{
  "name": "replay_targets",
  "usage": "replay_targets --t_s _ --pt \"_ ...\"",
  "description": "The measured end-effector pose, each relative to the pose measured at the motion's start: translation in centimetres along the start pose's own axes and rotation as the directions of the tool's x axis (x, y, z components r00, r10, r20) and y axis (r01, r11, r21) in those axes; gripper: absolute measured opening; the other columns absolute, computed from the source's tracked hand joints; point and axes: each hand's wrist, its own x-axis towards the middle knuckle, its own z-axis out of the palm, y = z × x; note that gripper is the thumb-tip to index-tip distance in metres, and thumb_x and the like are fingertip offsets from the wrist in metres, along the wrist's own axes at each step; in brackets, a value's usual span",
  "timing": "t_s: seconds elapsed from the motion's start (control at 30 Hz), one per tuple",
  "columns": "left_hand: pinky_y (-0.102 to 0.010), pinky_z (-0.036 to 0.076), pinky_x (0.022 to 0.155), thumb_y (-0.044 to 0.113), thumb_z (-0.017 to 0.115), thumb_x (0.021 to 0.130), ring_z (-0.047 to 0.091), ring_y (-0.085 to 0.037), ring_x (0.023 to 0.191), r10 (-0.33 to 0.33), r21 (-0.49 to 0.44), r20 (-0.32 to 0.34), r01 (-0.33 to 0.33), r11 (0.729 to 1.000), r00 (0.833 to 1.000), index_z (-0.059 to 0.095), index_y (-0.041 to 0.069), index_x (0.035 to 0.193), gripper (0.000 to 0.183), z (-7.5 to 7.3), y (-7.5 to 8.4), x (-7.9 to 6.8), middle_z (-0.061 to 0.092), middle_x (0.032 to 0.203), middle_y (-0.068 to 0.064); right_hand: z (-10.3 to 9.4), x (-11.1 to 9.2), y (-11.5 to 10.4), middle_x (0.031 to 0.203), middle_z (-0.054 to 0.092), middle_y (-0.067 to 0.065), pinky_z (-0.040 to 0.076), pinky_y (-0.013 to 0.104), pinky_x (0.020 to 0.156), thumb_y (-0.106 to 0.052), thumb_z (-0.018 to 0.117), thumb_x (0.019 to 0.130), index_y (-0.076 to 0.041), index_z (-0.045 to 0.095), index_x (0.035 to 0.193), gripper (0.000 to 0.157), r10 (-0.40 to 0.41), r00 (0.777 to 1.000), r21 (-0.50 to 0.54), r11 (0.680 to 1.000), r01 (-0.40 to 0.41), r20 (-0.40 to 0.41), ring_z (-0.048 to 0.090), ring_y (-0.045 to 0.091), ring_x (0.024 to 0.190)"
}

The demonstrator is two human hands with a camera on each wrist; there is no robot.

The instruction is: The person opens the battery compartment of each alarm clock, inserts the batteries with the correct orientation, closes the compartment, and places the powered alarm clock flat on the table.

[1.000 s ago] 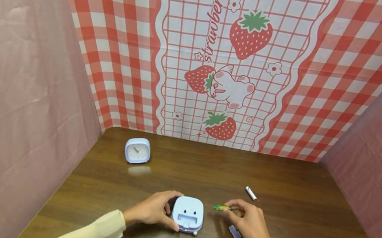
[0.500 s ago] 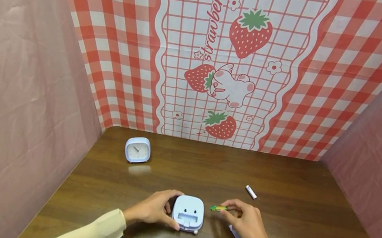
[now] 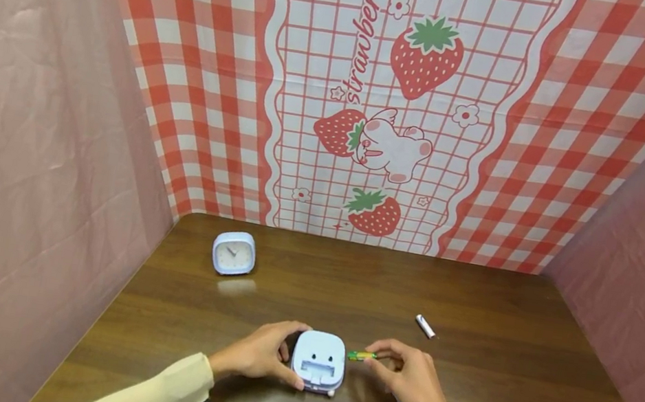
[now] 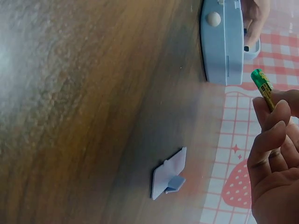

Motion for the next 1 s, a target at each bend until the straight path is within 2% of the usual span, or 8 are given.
replay_targets --t_s 0.47,0.7,1.0 --pt "-0.02 0.052 0.069 0.034 0.099 0.065 0.058 -0.005 0.075 -0.002 0.002 0.001 0.002 1.0 1.0 0.056 0.011 0.142 0.091 0.0 0.0 -0.1 0.063 0.121 0.0 0.4 -0.4 0.0 0.086 0.075 0.002 0.052 0.029 0.044 -0.021 0.082 0.089 -0.018 0.074 0.104 0.018 -0.031 0.996 0.018 0.999 0.03 0.08 0.057 0.01 0.053" --pt "-0.02 0.052 0.068 0.033 0.099 0.064 0.058 -0.005 0.075 0.001 -0.002 -0.003 -0.001 1.0 1.0 0.057 0.012 0.141 0.09 0.0 0.0 -0.1 0.063 0.119 0.001 0.7 -0.6 -0.1 0.089 0.076 -0.001 0.052 0.029 0.045 -0.021 0.083 0.088 -0.02 0.074 0.103 0.017 -0.054 0.994 0.032 0.998 0.051 0.097 0.057 0.009 0.052" --pt "-0.02 0.052 0.069 0.034 0.099 0.065 0.058 -0.005 0.076 0.01 0.0 0.0 -0.01 1.0 1.0 0.056 0.01 0.141 0.09 -0.1 0.2 -0.2 0.063 0.122 -0.001 1.2 -0.6 -0.2 0.085 0.075 -0.005 0.051 0.029 0.043 -0.026 0.083 0.087 -0.023 0.075 0.102 0.017 -0.091 0.99 0.036 0.995 0.088 0.107 0.055 0.008 0.049"
